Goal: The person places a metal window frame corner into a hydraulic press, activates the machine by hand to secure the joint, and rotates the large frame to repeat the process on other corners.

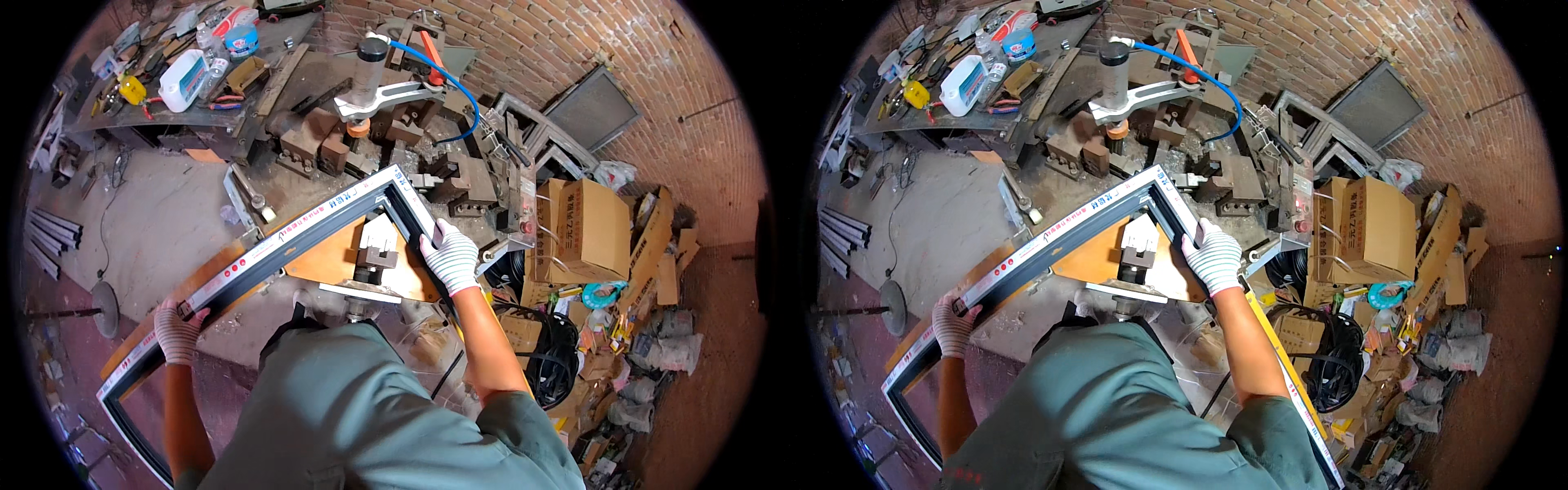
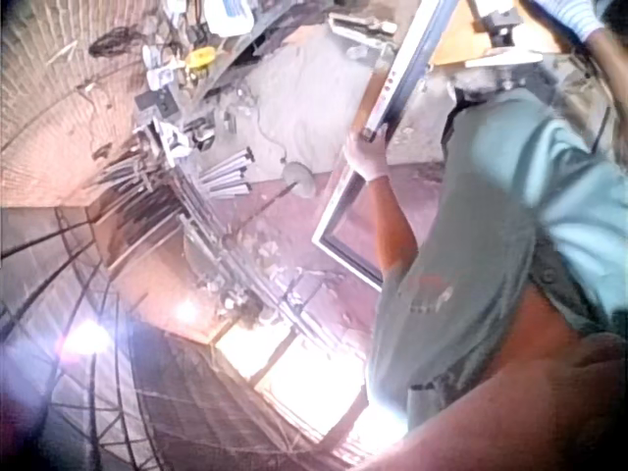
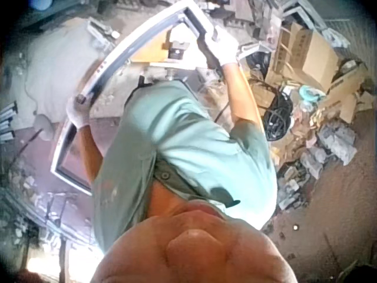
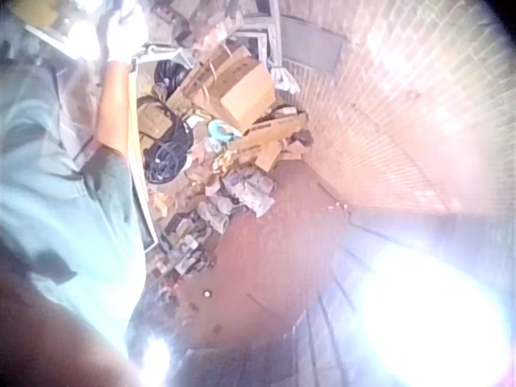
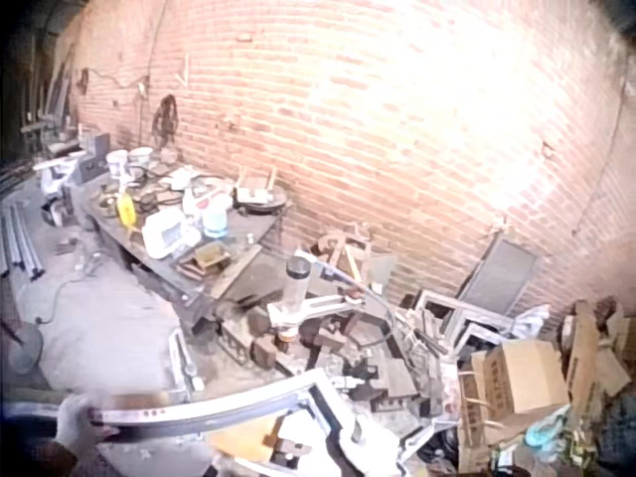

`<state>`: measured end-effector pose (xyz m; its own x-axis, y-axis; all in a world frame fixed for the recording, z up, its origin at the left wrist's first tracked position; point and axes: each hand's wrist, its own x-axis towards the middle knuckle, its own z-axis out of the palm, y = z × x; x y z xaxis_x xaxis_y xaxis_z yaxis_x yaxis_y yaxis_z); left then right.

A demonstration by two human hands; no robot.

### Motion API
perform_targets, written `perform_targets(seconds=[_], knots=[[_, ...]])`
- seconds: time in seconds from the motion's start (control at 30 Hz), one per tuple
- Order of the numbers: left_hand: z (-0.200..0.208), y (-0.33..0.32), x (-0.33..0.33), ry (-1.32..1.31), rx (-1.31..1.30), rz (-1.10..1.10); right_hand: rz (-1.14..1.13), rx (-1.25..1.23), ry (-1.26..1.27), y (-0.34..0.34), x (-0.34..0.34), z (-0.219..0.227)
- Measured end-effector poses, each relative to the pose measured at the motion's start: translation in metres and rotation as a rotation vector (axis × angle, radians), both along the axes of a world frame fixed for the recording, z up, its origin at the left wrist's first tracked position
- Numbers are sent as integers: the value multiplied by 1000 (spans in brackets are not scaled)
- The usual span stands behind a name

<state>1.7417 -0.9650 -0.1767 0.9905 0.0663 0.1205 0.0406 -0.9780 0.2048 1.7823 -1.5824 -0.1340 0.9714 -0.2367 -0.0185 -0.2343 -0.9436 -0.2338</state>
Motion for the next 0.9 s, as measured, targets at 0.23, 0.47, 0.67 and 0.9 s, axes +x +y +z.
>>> perform_targets(seconds=[0.23,0.47,0.67,0.9], knots=[[32,-6,-4,-165,0,-103,-100,-101,-168,13,-7,31],[99,6,-15,-291,11,-161,-179,-18,-202,30,-18,75],[133,51,-36,-275,105,-8,-112,101,-363,62,-22,100],[138,118,-57,-246,103,53,-67,97,-236,133,-22,130]])
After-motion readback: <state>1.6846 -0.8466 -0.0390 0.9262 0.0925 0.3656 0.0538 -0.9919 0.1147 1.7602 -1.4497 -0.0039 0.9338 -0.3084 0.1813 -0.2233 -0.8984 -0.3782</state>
